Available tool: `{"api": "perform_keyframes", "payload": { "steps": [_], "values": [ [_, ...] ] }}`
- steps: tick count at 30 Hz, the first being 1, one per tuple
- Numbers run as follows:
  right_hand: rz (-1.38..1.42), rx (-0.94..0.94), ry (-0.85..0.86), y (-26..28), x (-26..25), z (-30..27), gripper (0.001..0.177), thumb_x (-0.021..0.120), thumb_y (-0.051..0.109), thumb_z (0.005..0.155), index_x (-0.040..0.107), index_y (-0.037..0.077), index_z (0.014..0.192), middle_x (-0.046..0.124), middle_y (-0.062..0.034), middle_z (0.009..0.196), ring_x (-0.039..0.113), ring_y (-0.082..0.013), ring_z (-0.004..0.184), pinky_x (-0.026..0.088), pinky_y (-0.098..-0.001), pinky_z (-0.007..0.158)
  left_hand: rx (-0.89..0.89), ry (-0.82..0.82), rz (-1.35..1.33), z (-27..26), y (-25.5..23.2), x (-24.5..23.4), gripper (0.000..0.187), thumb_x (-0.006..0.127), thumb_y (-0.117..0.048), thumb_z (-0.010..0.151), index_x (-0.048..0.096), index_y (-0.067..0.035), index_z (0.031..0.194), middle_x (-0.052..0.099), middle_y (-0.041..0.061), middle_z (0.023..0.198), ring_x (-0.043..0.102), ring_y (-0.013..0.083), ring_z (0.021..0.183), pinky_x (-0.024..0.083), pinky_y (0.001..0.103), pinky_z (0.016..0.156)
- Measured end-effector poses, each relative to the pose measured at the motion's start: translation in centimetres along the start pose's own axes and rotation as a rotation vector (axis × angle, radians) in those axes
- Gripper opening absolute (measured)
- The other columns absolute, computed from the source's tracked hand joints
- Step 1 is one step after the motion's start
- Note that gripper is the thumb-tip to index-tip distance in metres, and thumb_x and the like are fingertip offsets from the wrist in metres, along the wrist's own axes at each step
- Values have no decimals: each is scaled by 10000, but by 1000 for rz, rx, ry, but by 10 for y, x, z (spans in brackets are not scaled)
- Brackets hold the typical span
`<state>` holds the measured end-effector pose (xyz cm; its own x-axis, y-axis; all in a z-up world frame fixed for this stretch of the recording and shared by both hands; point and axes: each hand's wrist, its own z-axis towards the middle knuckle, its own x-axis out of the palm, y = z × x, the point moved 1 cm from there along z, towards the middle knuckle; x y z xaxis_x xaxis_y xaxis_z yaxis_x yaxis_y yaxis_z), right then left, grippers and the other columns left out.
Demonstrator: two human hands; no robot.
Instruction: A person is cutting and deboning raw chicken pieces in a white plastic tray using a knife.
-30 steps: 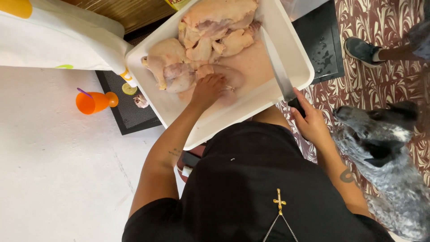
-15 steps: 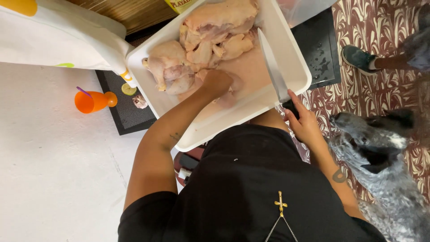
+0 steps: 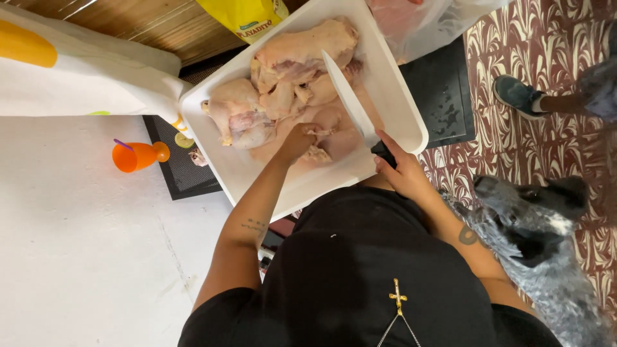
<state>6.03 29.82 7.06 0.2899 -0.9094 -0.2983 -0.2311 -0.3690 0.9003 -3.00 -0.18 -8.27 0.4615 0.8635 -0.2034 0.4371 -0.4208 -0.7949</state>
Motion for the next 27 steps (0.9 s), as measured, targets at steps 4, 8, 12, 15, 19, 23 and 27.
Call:
{"api": "perform_keyframes", "payload": {
  "steps": [4,8,12,15,19,23,27],
  "values": [
    [0,-4,61,-17,-3,16,623,577,181,987,393,167,1582,747,-77,765,699,-248,677,564,-398,662,4,-20,-19,-13,2,11,281,507,-22,692,726,-95,854,613,69,641,585,172,582,518,275,485],
    [-35,-16,135,-22,-2,32,612,579,175,1000,393,156,1582,749,-126,824,705,-287,778,557,-428,726,66,-185,348,-18,-10,15,197,626,-133,835,725,-185,998,735,109,1014,675,353,1071,532,466,915],
    [-34,15,160,-7,-12,35,627,586,153,993,383,171,1586,748,-144,828,699,-301,771,548,-437,739,-84,-138,373,-13,-12,5,273,613,-329,882,654,-157,1090,697,203,1113,684,401,1037,550,494,914],
    [-44,16,167,5,-20,33,637,580,173,994,370,170,1595,743,-136,842,699,-281,808,552,-427,741,-264,-123,382,-13,-20,-3,527,607,-606,808,674,-142,1049,715,178,1053,669,381,1084,528,489,959],
    [-22,52,173,12,-26,35,649,588,168,994,363,163,1602,741,-172,857,701,-309,866,547,-447,818,-377,-156,764,-4,-44,7,703,368,-817,833,609,-213,1098,706,128,1143,664,370,1149,476,526,1009],
    [-17,48,177,3,-27,39,658,610,193,993,366,182,1604,740,-182,877,707,-313,908,548,-459,857,93,-399,1169,49,40,14,307,510,-442,896,630,-190,1024,691,124,818,712,390,837,532,536,746],
    [-22,59,186,12,-28,38,670,621,210,987,364,188,1605,743,-196,899,714,-319,925,548,-468,888,447,-641,1463,71,70,14,199,451,-265,867,641,-208,842,660,30,580,719,285,573,509,503,579]
  ]
}}
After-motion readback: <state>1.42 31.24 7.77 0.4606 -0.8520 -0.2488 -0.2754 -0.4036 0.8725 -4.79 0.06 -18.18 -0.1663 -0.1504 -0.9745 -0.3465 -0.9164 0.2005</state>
